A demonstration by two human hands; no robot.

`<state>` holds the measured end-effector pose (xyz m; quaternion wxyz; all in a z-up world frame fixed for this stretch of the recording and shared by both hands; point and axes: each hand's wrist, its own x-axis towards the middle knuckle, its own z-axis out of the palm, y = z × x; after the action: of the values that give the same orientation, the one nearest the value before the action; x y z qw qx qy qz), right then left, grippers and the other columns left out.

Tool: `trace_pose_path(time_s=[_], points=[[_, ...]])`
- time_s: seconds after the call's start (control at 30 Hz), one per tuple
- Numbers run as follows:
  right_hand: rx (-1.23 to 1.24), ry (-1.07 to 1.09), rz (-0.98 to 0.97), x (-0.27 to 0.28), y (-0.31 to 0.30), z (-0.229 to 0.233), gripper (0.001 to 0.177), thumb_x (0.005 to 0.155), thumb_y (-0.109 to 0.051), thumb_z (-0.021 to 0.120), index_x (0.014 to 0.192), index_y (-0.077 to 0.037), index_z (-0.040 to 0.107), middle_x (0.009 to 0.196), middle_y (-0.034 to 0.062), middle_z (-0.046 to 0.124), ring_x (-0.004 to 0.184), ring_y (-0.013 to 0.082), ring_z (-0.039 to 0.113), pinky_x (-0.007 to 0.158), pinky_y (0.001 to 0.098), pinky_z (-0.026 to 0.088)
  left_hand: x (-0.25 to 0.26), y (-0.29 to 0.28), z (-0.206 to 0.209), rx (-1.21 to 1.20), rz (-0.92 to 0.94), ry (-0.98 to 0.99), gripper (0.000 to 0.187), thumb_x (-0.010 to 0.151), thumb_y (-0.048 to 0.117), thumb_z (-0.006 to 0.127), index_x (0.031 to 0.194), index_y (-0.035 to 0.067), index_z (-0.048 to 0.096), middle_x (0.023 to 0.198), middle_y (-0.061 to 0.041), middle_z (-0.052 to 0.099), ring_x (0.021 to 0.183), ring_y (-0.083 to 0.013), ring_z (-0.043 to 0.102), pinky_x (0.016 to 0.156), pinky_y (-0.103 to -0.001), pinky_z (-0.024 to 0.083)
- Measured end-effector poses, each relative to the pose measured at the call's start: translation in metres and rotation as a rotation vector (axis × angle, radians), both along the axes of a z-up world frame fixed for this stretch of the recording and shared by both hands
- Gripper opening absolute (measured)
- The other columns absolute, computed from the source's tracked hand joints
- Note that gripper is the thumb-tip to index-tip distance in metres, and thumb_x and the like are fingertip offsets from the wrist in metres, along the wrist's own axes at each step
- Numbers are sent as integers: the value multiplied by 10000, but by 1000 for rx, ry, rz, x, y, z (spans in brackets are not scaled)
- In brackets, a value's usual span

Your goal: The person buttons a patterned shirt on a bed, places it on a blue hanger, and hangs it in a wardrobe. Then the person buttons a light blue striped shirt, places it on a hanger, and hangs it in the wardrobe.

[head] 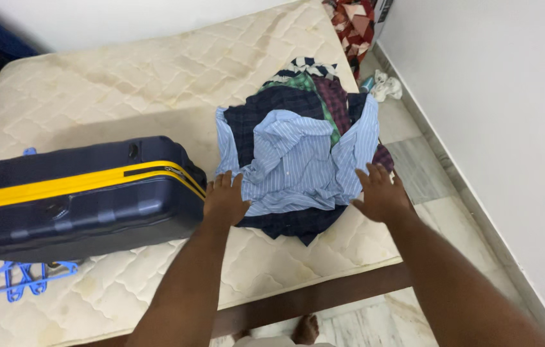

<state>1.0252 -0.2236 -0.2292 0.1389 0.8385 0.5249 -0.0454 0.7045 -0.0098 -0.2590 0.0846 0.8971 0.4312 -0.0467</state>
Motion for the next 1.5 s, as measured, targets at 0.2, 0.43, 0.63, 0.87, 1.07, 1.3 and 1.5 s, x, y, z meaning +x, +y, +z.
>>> trace_pose_path(time_s=[0.2,0.43,0.63,0.87,1.07,1.3,1.5], points=[[-112,89,44,-2,-2,-46,895,913,-580,620,1605,-212,189,1694,100,126,1557,311,125,1183,580,247,21,-9,-27,-14,-67,0,839,888,474,703,1558,149,316,1642,-147,281,1522,-341,245,1218,-527,204],[-132,171,38,-3,12,-79,874,913,-527,650,1601,-190,228,1690,104,152,1563,310,141,1190,565,260,38,2,-82,-72,-97,61,862,876,481,709,1558,143,305,1633,-148,279,1508,-355,246,1203,-528,225],[-196,243,8,-16,25,-124,862,917,-532,651,1585,-195,223,1680,105,141,1553,314,130,1189,570,247,51,4,-137,-148,-162,25,811,858,453,737,1535,165,395,1640,-154,280,1511,-370,261,1179,-539,297],[-71,368,15,-43,19,-188,856,883,-492,701,1546,-141,288,1614,136,269,1486,329,276,1125,532,348,74,1,-168,-295,-238,85,572,816,487,766,1338,296,632,1686,-138,175,1565,-360,169,1188,-560,298],[106,639,-134,-71,9,-206,721,874,-396,722,1478,-113,449,1441,137,558,1257,325,564,1055,453,444,89,1,-194,-295,-314,83,702,775,458,833,1359,134,619,1628,-165,322,1454,-389,281,1089,-598,334],[328,1347,-653,-72,26,-254,591,977,-507,683,1268,8,662,1073,131,730,987,247,691,894,390,559,109,-24,-195,-640,254,-496,509,802,306,818,1183,54,592,1055,-157,719,1019,-339,691,866,-438,531],[475,1680,-1263,-68,54,-203,475,948,-517,609,1206,-118,623,996,21,633,925,202,605,808,395,499,121,-67,-157,-1205,404,-780,496,867,234,742,1306,39,621,1071,-55,715,994,-186,666,863,-348,526]])
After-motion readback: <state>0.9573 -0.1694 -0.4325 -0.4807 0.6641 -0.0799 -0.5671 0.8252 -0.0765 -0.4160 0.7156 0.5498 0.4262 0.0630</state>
